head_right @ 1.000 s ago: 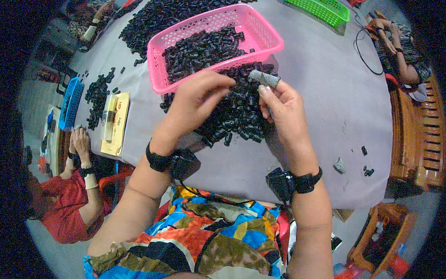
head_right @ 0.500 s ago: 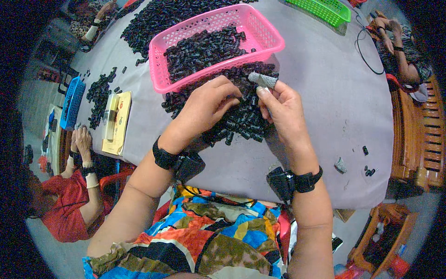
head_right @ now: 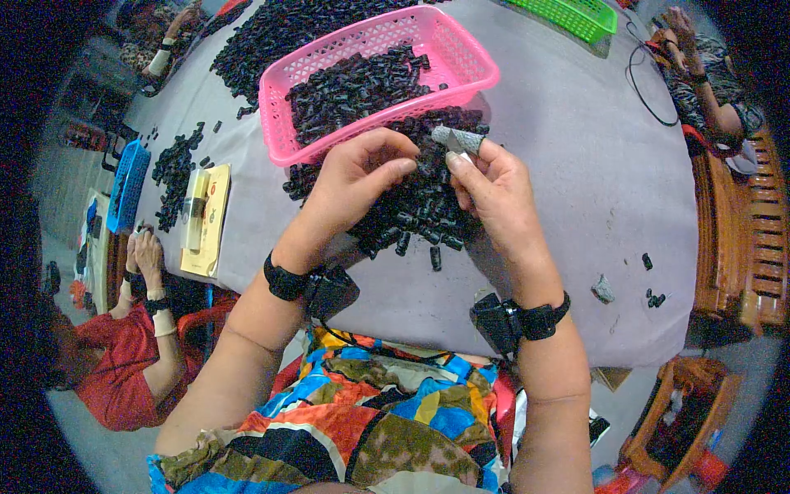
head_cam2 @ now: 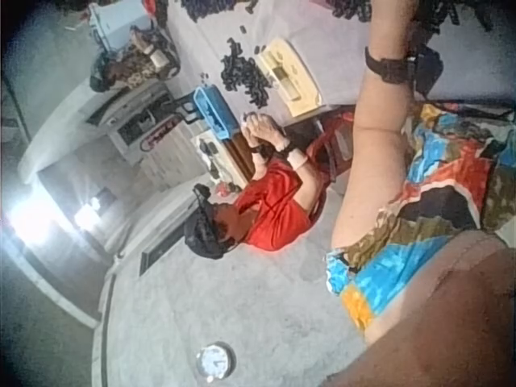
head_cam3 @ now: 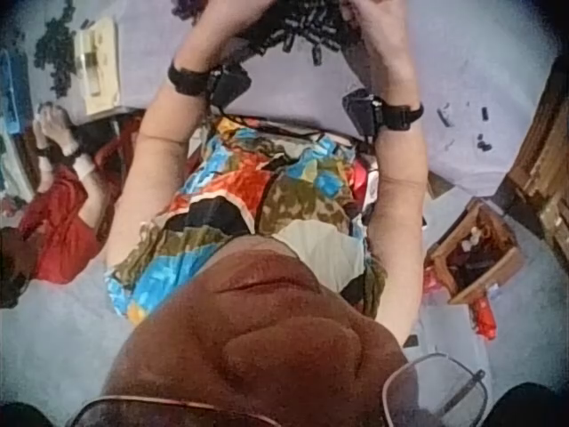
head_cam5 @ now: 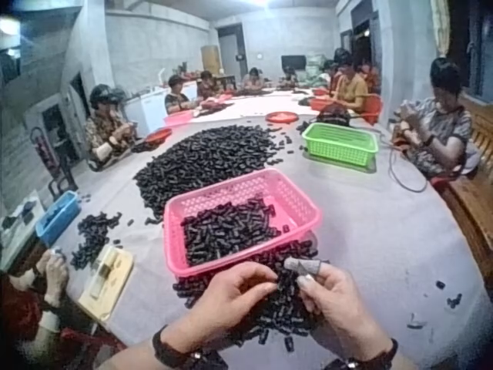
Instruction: Manually sorting and processing small black shoe components at a workshop table.
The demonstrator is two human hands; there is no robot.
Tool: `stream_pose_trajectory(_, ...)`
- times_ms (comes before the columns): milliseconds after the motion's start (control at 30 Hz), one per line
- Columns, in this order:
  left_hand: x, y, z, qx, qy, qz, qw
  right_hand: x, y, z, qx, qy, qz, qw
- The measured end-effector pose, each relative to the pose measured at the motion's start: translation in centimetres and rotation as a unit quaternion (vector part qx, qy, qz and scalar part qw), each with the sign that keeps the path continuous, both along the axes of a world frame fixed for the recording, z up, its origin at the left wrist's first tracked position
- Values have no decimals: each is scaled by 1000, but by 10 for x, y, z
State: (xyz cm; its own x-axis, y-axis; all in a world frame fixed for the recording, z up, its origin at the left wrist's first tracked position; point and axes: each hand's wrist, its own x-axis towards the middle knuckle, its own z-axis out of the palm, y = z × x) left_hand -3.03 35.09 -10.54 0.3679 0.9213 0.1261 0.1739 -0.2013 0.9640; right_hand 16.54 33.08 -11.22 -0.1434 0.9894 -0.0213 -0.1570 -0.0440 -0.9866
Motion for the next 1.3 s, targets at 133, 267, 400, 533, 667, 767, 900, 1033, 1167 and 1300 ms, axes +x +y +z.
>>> stream_pose_trajectory(133, 2, 1, -6, 303, 205, -2, 931, -2, -1, 1, -1, 2, -8, 1000)
stream_pose_trajectory(267, 2, -1, -5, 281, 287, -35, 915, -2, 0, -2, 0, 2, -10, 1000)
stream_pose_trajectory(400, 2, 0, -8, 296, 283, -15, 912, -1, 1, -4, 1, -1, -3, 1000)
stream_pose_trajectory(533, 4, -2, -3, 88, 60, 7, 994, -1, 0, -2, 2, -3, -1, 1000)
stream_pose_trajectory(667, 1, 0, 1, -168, -176, -54, 969, -2, -1, 1, -1, -4, -11, 1000)
stream_pose_trajectory(767, -1, 4, -7, -206, -244, -64, 945, -2, -1, 1, 3, -8, -4, 1000)
stream_pose_trajectory(900, -2, 5, -8, -276, -314, -76, 905, -2, -1, 1, 3, -9, -3, 1000)
stream_pose_trajectory(1033, -3, 6, -11, -308, -339, -104, 883, -2, -2, 1, 1, -9, -4, 1000)
stream_pose_trajectory(1167, -3, 5, -15, -328, -377, -113, 859, -3, -1, 0, 2, -2, -6, 1000)
stream_pose_trajectory(1300, -2, 4, -11, -351, -400, -93, 842, -3, -1, 0, 2, -8, -7, 1000)
